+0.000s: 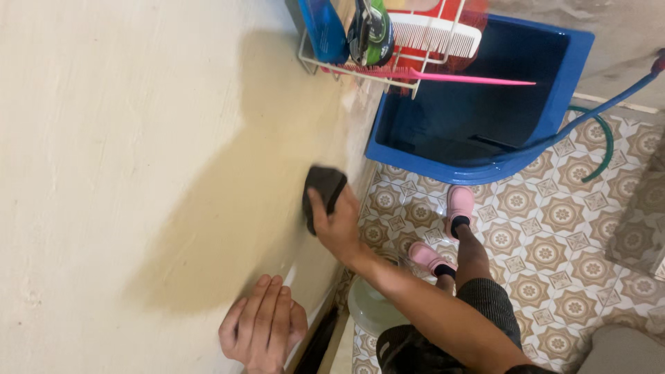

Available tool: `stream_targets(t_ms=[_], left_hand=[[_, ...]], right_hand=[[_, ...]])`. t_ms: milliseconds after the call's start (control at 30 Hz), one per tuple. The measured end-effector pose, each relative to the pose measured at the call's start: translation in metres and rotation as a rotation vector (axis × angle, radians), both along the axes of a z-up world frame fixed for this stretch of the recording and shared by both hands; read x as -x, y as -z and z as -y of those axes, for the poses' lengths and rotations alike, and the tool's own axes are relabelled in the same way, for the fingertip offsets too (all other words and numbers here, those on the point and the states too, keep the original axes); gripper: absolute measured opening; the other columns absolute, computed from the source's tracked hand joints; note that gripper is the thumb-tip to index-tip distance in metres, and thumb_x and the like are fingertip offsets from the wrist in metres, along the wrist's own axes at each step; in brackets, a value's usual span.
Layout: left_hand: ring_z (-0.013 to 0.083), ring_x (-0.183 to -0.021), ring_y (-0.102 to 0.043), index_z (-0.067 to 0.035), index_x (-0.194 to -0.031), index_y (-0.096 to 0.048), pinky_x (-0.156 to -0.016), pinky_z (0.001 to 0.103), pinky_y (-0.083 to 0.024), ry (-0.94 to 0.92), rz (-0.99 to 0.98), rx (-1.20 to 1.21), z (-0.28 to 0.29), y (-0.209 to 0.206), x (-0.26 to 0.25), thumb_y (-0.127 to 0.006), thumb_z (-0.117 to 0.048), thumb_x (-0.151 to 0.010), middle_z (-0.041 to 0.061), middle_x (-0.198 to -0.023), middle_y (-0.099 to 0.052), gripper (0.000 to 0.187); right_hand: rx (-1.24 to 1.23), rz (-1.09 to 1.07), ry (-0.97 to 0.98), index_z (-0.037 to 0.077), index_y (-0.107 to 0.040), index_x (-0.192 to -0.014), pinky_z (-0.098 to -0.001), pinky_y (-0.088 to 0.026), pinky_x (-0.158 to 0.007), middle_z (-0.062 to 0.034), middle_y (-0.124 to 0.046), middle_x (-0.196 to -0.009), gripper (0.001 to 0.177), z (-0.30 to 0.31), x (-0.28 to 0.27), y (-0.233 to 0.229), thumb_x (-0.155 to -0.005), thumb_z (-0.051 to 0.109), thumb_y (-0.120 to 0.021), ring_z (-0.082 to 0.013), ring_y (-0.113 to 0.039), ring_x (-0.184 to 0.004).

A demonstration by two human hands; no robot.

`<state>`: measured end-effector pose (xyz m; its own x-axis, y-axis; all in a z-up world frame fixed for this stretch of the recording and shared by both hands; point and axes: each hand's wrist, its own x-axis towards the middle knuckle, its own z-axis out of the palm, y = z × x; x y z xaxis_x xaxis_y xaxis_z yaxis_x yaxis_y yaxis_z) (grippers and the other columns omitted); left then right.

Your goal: The person scrubs a wall section with a dark sponge, repeatedly dipping it into a blue tub of water. The person wipes the wall in circular and vertical motions, focusing on a specific area near a wall-mounted rack.

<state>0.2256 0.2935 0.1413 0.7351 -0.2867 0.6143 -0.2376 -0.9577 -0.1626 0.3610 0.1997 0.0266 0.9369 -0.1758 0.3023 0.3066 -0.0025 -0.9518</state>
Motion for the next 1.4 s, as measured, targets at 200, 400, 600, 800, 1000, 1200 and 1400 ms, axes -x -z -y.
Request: stream_targets(t_ms=[200,400,600,800,1000,1200,1400], left_hand=[[0.0154,-0.093,-0.076,-0.010,-0.084,-0.074,-0.094,0.030,-0.044,0.007,0.031,0.011,-0.001,0.002,-0.002,-0.065,0.000,-0.078,0.001,-0.090,-0.078,0.015],[0.0144,-0.093,-0.075,-0.011,-0.085,-0.074,-0.095,0.029,-0.043,-0.028,0.034,0.008,0.002,0.003,0.000,-0.065,0.000,-0.080,0.000,-0.090,-0.079,0.015],[0.0164,-0.091,-0.075,-0.009,-0.083,-0.074,-0.095,0.030,-0.043,0.027,0.072,-0.012,-0.001,0.002,-0.007,-0.064,-0.003,-0.077,0.002,-0.088,-0.078,0.013],[0.0158,-0.093,-0.075,-0.009,-0.081,-0.075,-0.096,0.030,-0.042,-0.011,0.026,0.005,-0.001,0.005,-0.001,-0.065,0.000,-0.077,0.002,-0.089,-0.079,0.014],[0.0166,-0.092,-0.075,-0.009,-0.081,-0.074,-0.096,0.030,-0.043,0.039,0.037,-0.012,-0.007,0.008,-0.002,-0.065,-0.003,-0.077,0.003,-0.088,-0.078,0.012],[0.0162,-0.089,-0.076,-0.011,-0.080,-0.074,-0.095,0.030,-0.043,0.065,0.078,-0.018,-0.008,0.012,-0.004,-0.063,-0.005,-0.076,0.002,-0.085,-0.078,0.013],[0.0166,-0.089,-0.076,-0.010,-0.080,-0.075,-0.094,0.030,-0.043,0.047,0.103,-0.023,-0.006,0.010,-0.006,-0.062,-0.005,-0.075,0.003,-0.084,-0.079,0.014]], right_hand=[[-0.023,-0.126,0.090,-0.001,-0.066,-0.109,-0.0373,-0.055,-0.083,-0.0171,-0.073,-0.100,0.016,0.005,-0.068,0.044,-0.100,0.012,-0.068,-0.0288,-0.071,-0.091],[-0.133,-0.208,0.120,-0.001,-0.066,-0.109,-0.0353,-0.055,-0.083,-0.0168,-0.073,-0.099,0.018,-0.004,-0.054,0.025,-0.102,0.015,-0.068,-0.0271,-0.069,-0.090],[-0.062,-0.103,-0.066,0.000,-0.066,-0.119,-0.0353,-0.057,-0.093,-0.0161,-0.073,-0.109,0.025,0.002,-0.008,-0.001,-0.101,0.017,-0.067,-0.0245,-0.073,-0.101],[-0.181,-0.026,0.201,-0.002,-0.062,-0.118,-0.0355,-0.053,-0.085,-0.0105,-0.071,-0.102,0.025,0.007,-0.152,0.040,-0.101,0.015,-0.068,-0.0179,-0.065,-0.092],[-0.112,-0.150,-0.033,-0.001,-0.062,-0.116,-0.0325,-0.055,-0.085,-0.0098,-0.069,-0.099,0.023,0.009,-0.049,-0.033,-0.102,0.017,-0.064,-0.0186,-0.066,-0.090],[-0.167,-0.158,0.013,-0.001,-0.063,-0.114,-0.0323,-0.055,-0.085,-0.0113,-0.072,-0.101,0.023,0.010,-0.076,-0.034,-0.101,0.017,-0.068,-0.0190,-0.068,-0.092],[-0.155,-0.173,0.089,-0.001,-0.062,-0.109,-0.0311,-0.054,-0.080,-0.0104,-0.069,-0.095,0.017,0.001,-0.062,-0.053,-0.104,0.015,-0.067,-0.0195,-0.064,-0.086]])
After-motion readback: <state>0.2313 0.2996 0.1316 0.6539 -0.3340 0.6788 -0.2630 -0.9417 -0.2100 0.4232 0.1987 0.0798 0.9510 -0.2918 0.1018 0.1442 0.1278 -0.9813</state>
